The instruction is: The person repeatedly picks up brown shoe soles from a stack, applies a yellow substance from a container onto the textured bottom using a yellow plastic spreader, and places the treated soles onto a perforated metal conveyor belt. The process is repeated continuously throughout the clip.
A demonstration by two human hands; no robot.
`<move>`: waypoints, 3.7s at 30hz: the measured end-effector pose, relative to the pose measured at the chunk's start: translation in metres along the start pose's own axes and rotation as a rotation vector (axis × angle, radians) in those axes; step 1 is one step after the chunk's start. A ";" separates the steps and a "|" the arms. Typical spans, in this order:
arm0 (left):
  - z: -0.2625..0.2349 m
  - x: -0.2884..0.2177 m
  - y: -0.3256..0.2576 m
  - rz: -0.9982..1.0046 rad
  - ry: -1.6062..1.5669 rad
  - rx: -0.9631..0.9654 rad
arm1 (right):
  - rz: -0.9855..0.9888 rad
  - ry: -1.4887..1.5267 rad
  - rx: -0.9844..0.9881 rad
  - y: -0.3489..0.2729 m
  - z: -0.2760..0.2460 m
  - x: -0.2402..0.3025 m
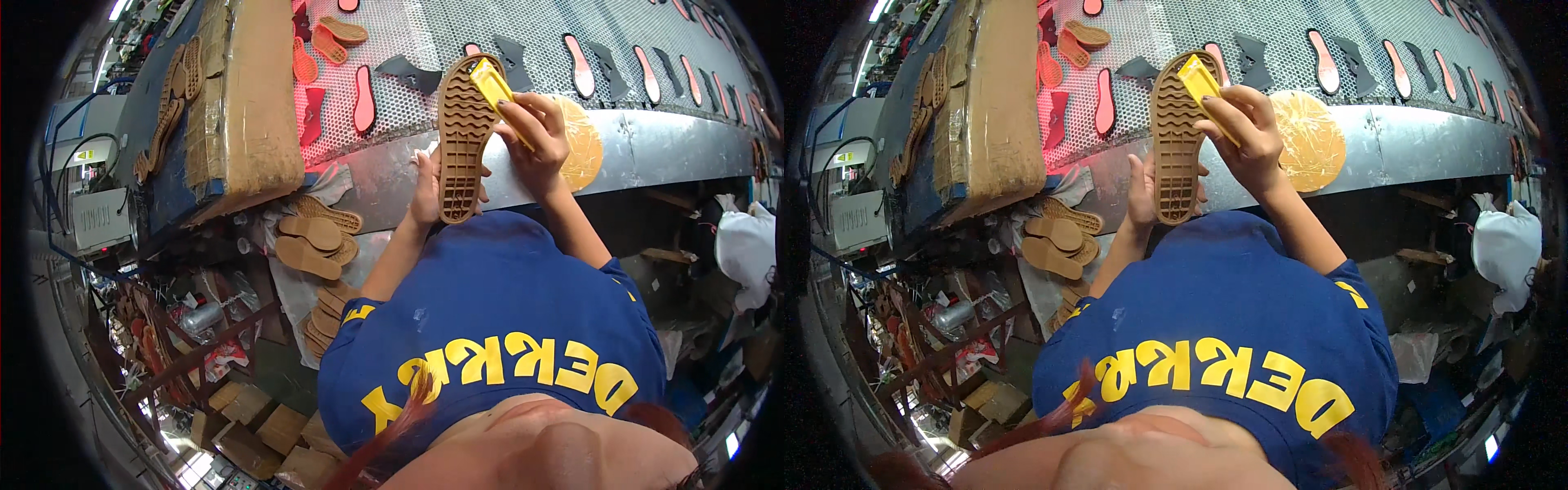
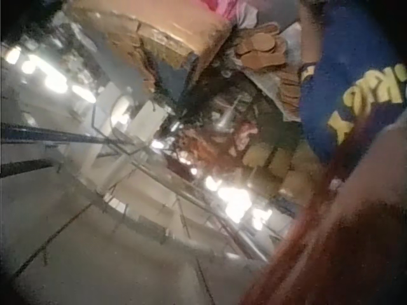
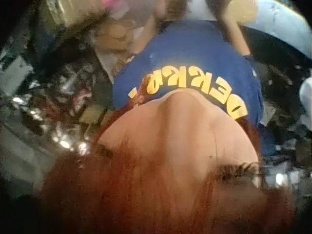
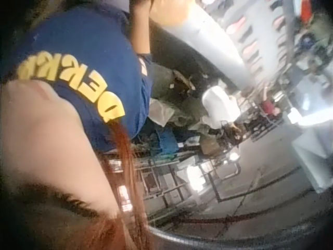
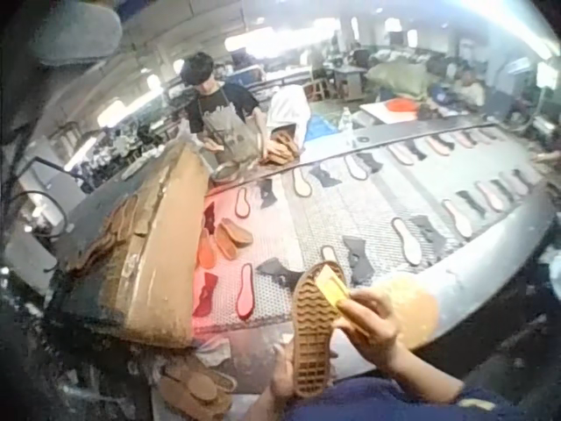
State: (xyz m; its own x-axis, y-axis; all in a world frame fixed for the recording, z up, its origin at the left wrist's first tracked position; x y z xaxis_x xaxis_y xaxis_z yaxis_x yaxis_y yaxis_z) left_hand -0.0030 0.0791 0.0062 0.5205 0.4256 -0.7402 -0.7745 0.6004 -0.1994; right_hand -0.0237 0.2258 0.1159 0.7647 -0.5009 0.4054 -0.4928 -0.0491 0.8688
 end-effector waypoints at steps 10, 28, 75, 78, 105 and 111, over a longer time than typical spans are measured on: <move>0.018 0.001 -0.009 0.052 0.117 0.004 | 0.014 -0.042 0.010 -0.007 0.002 0.002; 0.000 -0.017 -0.014 -0.032 -0.165 -0.055 | 0.075 0.417 0.437 -0.017 0.015 0.026; -0.010 -0.017 0.010 -0.091 -0.361 0.119 | 0.705 0.590 -0.092 -0.122 -0.060 -0.123; -0.015 -0.034 -0.003 0.248 -0.222 -0.093 | 0.639 0.082 0.186 -0.182 -0.064 -0.133; -0.002 -0.069 -0.042 0.799 0.698 -0.369 | 0.734 0.052 0.133 -0.244 -0.022 -0.133; 0.010 -0.075 -0.043 0.853 0.714 -0.361 | 0.632 0.462 -0.289 -0.118 -0.041 -0.067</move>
State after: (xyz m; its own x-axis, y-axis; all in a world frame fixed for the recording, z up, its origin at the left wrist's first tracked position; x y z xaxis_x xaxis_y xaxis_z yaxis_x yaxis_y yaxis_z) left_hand -0.0054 0.0279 0.0765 -0.4492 0.0515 -0.8920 -0.8922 0.0276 0.4509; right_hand 0.0006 0.3007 -0.0020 0.5046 0.0485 0.8620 -0.8083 0.3775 0.4519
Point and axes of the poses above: each hand's wrist, its own y-axis towards the middle knuckle, its own z-axis out of the palm, x = y × z, the point moved 8 cm from there along y, towards the middle knuckle, and after that the axes turned 10 degrees about -z, right-handed, at the moved point
